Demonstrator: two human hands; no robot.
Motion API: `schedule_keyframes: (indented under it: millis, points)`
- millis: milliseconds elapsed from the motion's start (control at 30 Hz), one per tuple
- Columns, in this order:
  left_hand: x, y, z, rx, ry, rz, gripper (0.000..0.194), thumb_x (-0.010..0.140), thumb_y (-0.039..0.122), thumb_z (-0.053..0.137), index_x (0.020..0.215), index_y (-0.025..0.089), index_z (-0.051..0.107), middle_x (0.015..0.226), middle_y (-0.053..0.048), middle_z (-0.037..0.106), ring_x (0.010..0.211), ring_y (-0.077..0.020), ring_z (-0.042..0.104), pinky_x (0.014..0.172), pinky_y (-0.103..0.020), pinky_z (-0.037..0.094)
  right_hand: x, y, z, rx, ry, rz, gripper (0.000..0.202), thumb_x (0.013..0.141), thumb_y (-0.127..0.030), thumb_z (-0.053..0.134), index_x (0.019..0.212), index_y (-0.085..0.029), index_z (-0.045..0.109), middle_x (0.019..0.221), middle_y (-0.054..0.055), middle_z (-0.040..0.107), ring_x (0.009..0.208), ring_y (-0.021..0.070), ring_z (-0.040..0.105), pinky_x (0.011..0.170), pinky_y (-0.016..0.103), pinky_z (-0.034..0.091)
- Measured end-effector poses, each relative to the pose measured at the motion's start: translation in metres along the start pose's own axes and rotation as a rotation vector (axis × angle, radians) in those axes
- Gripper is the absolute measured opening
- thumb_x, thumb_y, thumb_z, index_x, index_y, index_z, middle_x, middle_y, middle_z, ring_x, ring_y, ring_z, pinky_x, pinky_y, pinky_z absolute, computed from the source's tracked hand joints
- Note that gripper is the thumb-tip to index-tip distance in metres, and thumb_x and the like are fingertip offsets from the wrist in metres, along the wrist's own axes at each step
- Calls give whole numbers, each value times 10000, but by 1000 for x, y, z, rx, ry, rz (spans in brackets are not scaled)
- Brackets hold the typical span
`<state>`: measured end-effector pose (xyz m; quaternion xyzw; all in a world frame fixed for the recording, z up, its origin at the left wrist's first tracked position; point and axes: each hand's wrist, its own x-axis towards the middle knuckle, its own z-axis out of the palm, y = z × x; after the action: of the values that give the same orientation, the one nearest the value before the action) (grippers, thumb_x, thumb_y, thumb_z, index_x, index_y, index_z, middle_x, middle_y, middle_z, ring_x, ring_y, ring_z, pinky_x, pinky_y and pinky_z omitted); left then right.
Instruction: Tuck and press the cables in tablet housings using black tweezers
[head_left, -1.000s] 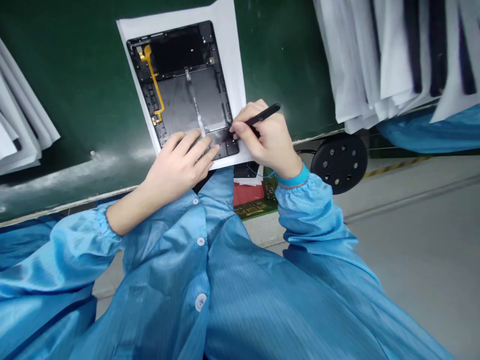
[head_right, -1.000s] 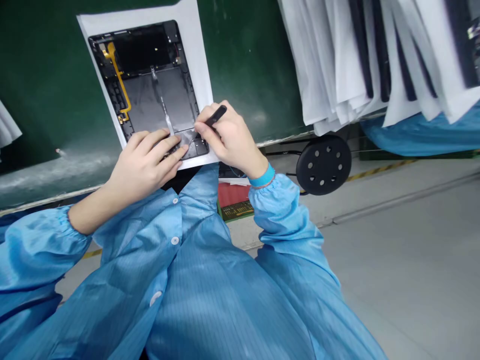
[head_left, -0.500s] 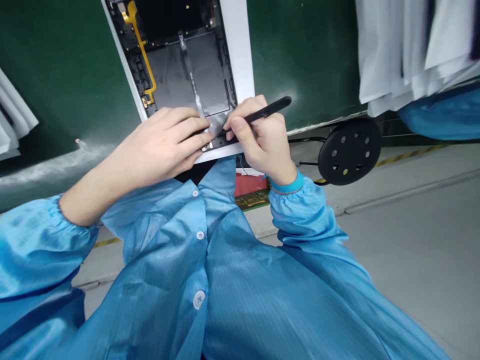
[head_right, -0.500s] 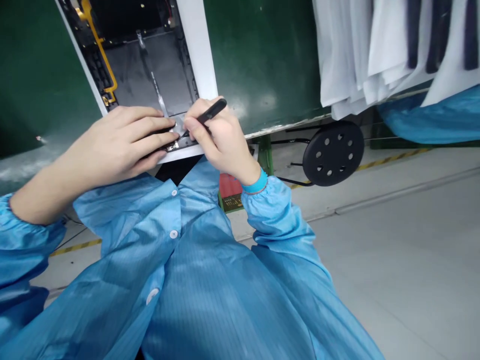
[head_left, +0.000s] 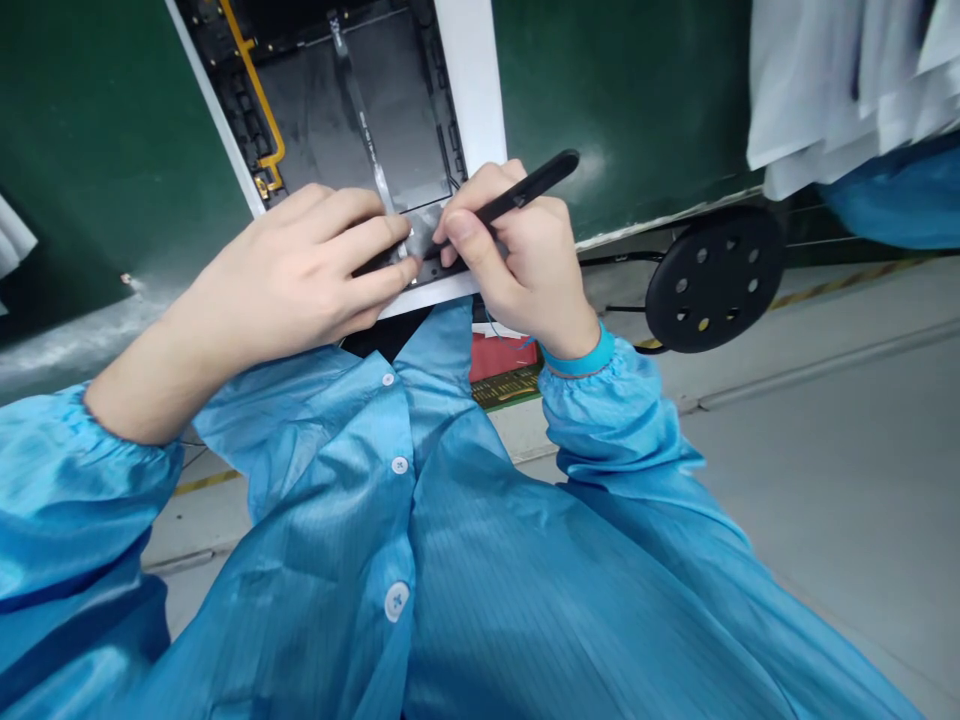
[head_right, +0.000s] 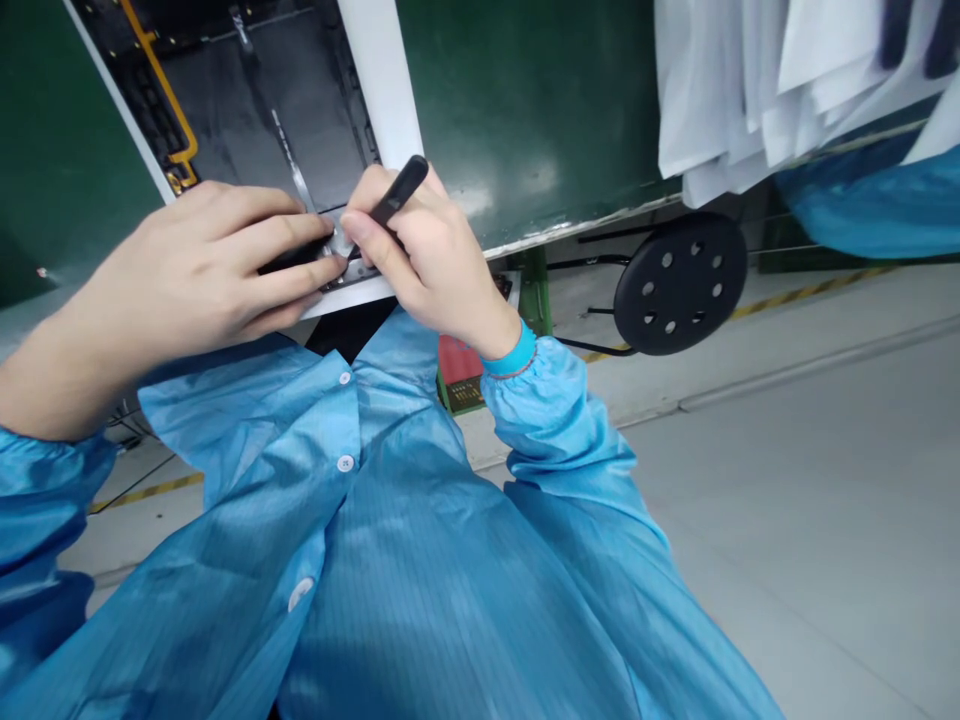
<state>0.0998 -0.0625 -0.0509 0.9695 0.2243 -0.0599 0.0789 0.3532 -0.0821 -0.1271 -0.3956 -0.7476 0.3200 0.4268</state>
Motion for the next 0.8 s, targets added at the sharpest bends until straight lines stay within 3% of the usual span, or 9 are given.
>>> schedule_keyframes:
  millis: [200, 333, 567, 700, 800]
  points:
    - [4, -4, -3, -111, -42, -13, 451, 1194, 413, 371, 1403, 162, 681, 1501, -147, 627, 1492, -435, 570, 1161, -704, 535, -2, 1, 0, 8, 9, -40, 403, 1180, -489, 410, 877, -295, 591, 893, 29, 740, 968, 226, 716, 1033, 448, 578]
    - [6, -2, -9, -82, -69, -39, 493, 1201, 450, 345, 1408, 161, 686, 1526, -149, 639, 1504, -391, 561, 1202, -649, 521, -3, 1, 1, 2, 20, -49, 337, 1176, -445, 440, 935, -299, 625, 912, 29, 756, 976, 230, 722, 1028, 450, 573]
    - [2, -1, -2, -65, -7, -75, 449, 1186, 462, 407, 1432, 252, 719, 1552, -122, 656, 1501, -367, 567, 1179, -608, 528, -2, 0, 0, -58, -15, -53, 359, 1176, -458, 394, 946, -299, 620, 909, 51, 746, 1016, 264, 718, 1049, 482, 571]
    - [1, -5, -2, -190, 10, -96, 451, 1177, 474, 442, 1413, 232, 740, 1569, -117, 649, 1512, -375, 542, 1249, -652, 468, 0, 0, -1, -165, -81, -43, 462, 1174, -559, 277, 949, -301, 587, 932, 71, 752, 1034, 267, 718, 1055, 500, 574]
    - [4, -7, -8, -146, -39, -67, 489, 1183, 468, 393, 1330, 204, 778, 1535, -133, 657, 1498, -388, 546, 1232, -671, 467, 1, 1, -1, -187, -106, -8, 505, 1157, -606, 232, 928, -316, 576, 936, 76, 753, 1028, 284, 718, 1076, 536, 568]
